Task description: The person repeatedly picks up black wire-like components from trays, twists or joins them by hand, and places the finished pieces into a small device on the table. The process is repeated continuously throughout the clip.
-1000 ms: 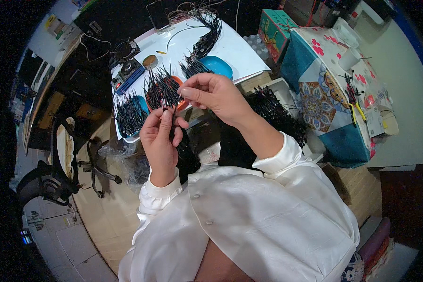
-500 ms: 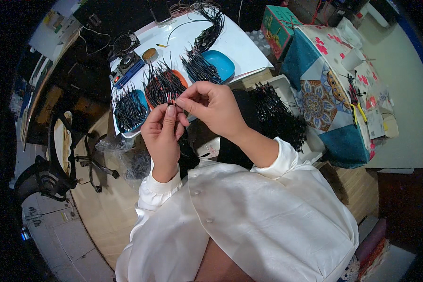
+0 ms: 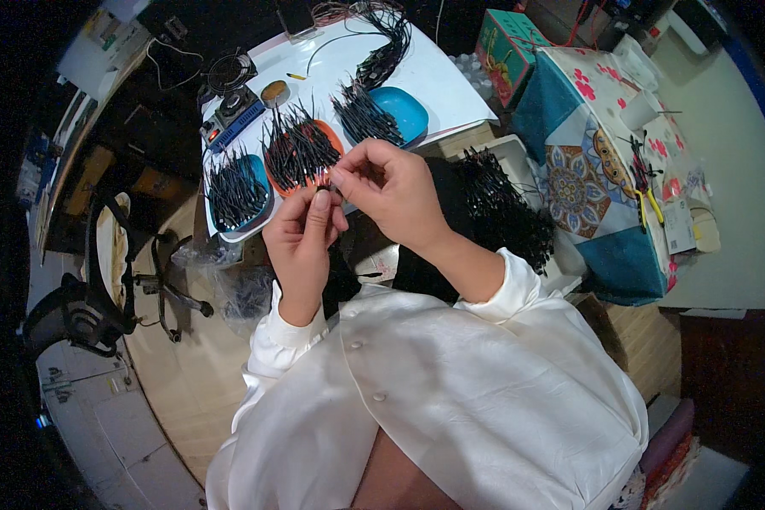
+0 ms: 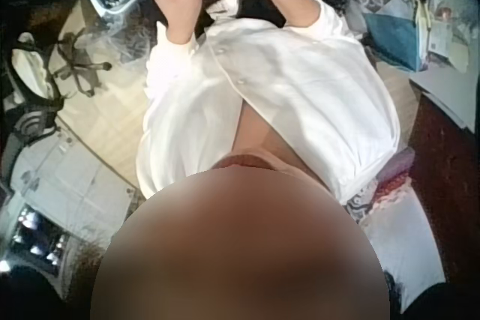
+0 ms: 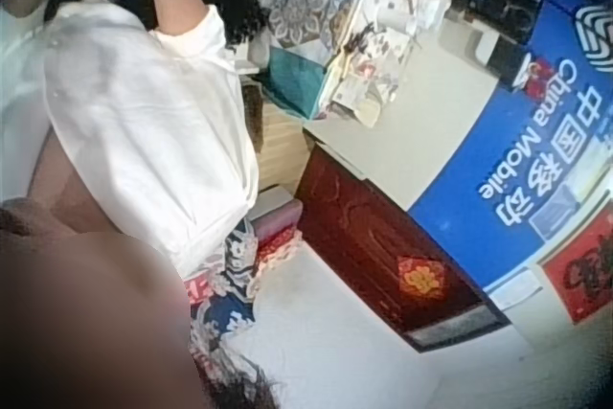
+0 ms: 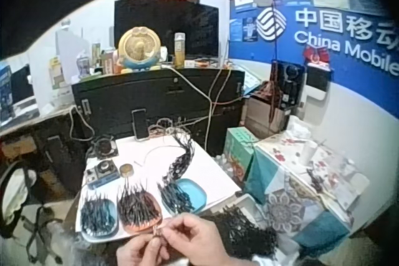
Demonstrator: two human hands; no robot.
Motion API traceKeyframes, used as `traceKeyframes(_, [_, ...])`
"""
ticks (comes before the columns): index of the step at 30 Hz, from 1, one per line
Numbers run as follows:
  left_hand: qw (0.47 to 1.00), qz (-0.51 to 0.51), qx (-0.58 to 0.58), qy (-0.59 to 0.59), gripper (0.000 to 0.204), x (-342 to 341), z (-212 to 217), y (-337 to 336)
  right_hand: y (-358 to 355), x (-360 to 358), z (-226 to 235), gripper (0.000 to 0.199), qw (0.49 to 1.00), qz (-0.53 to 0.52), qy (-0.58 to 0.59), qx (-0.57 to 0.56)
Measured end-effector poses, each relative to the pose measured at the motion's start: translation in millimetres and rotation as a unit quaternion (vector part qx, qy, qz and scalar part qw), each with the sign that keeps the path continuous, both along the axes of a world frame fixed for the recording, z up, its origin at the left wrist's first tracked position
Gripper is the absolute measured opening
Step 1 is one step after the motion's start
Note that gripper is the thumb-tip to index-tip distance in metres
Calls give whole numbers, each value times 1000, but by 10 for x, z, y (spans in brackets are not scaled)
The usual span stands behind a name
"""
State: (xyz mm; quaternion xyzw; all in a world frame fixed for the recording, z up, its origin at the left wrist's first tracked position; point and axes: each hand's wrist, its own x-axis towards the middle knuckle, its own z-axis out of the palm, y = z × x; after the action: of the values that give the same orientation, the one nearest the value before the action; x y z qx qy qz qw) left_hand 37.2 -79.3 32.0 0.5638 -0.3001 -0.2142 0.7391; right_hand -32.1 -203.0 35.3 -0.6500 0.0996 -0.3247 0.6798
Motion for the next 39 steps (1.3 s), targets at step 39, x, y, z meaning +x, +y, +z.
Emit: traceKeyframes(39, [965,-171,-83,181,17,-3,-40,81,-46,-151,-118,14,917,244,17,314])
